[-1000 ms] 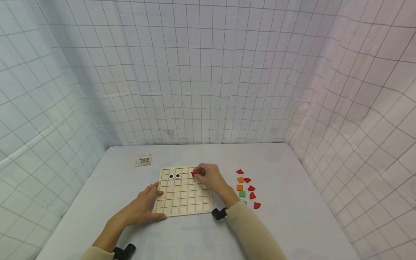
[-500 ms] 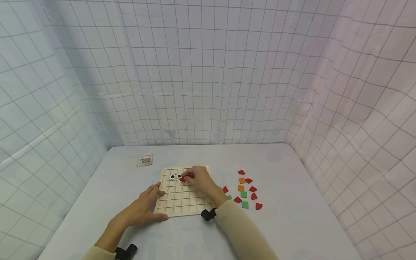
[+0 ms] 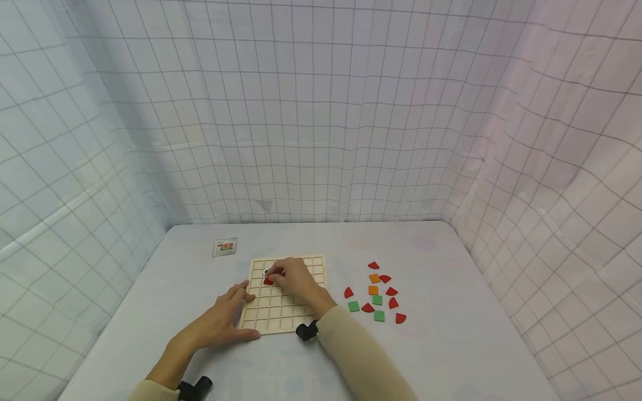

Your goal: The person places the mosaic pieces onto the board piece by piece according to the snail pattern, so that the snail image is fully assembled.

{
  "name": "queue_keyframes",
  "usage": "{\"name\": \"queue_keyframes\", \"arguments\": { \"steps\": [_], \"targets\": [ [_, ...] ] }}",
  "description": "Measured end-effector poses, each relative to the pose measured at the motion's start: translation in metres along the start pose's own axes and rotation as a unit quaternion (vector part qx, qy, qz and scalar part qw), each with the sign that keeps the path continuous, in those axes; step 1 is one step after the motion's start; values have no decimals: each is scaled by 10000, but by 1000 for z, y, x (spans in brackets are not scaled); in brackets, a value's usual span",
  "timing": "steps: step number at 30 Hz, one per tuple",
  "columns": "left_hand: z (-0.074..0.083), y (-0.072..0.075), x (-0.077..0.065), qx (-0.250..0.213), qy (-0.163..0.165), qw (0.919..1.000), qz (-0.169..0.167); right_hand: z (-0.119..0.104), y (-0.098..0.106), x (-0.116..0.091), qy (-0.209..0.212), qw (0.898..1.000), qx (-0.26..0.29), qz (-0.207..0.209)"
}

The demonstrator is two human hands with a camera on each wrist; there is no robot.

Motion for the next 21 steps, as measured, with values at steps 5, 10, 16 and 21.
{"name": "queue_keyframes", "arguments": {
  "steps": [5, 10, 16, 21],
  "targets": [
    [0, 0, 0, 24, 8, 10000, 21, 1, -7, 2, -251, 9997, -61, 9],
    [3, 2, 2, 109, -102, 9998, 129, -1, -8, 4, -354, 9990, -269, 3],
    [7, 1, 4, 295, -150, 9992, 224, -2, -11, 4, -372, 9979, -522, -121],
    [6, -1, 5, 363, -91, 9990, 241, -1, -15, 3, -427, 9973, -535, -269]
  ]
}}
Point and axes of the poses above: each hand's wrist, its own x-axis towards the middle knuckle, its own y-axis out of the back of the hand, z = x × y, the point moved 7 cm from there along x, towards the middle knuckle, and after that the axes turned 10 degrees about y, right-handed, at the moved point
